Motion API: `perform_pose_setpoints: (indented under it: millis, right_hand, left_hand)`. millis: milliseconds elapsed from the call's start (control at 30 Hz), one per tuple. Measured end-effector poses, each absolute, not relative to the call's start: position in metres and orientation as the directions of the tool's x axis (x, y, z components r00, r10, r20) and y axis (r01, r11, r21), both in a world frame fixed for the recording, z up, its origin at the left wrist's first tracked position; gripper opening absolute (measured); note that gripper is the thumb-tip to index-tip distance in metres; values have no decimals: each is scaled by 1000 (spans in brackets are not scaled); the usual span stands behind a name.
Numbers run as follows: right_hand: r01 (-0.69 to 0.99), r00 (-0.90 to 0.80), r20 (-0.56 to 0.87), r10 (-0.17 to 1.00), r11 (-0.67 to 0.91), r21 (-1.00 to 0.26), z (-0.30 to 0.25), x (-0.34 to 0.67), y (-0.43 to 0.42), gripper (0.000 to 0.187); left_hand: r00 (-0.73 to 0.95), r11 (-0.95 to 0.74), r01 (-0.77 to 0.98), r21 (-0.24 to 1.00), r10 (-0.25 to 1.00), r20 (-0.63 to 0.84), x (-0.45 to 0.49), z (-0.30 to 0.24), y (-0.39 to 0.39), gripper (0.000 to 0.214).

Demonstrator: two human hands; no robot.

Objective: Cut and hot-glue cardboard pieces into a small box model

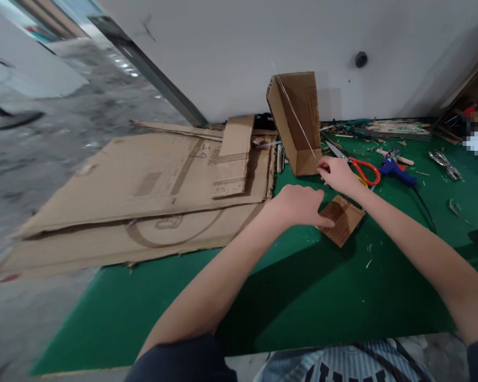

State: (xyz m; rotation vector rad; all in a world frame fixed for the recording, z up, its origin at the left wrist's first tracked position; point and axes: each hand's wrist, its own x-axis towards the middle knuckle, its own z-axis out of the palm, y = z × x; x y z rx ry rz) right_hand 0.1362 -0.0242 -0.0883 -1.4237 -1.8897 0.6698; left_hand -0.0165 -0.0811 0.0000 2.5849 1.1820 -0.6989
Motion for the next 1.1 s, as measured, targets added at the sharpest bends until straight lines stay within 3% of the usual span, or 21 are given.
perform_pose_setpoints:
  millis: [100, 200, 300, 400, 567, 667, 733, 833, 900, 1000, 1100]
  right_hand:
    - [697, -170, 210, 963, 268, -665, -92, 132, -14, 19]
    - [754, -144, 215, 966, 248, -608, -96, 130, -10, 19]
    - [739, -120, 191, 974, 216, -638, -99, 131, -11, 17]
    - [736, -113, 189, 976, 210, -644, -96, 133, -13, 20]
    - [719, -101, 217, 971, 222, -659, -70, 144, -19, 17]
    - [636, -124, 130, 984, 180, -750, -41, 161, -28, 31]
    - [594, -223, -28, 975, 113, -796, -21, 176, -34, 43]
    - [579, -464, -107, 879, 210, -788, 2, 195, -43, 34]
    - [538, -507, -62, 860, 260, -802, 11, 203, -47, 30]
    - [504, -429, 79, 900, 310, -806, 18, 209, -49, 28]
    - [628, -315, 201, 927, 363, -688, 16, 217, -45, 24]
  left_hand:
    - [557, -652, 757, -33, 672, -488, -6, -5, -92, 82]
    - [562, -653, 756, -37, 677, -475, -1, -11, -95, 74]
    - [579, -663, 748, -16, 665, -472, -2, -13, -92, 63]
    - [577, -652, 758, 17, 659, -484, -4, -11, -87, 68]
    - [587, -618, 773, 146, 609, -534, -11, 1, -77, 63]
    - [647, -596, 752, 281, 586, -488, -20, 6, -67, 49]
    - [689, -569, 724, 390, 627, -363, -28, 6, -58, 41]
    - [663, -542, 651, 532, 747, -50, -38, 2, -48, 29]
    - [597, -542, 604, 585, 794, 119, -41, 1, -44, 25]
    - [487, -561, 594, 577, 821, 297, -45, 4, -41, 24]
    - [255, -500, 709, 497, 839, 480, -61, 12, -30, 16]
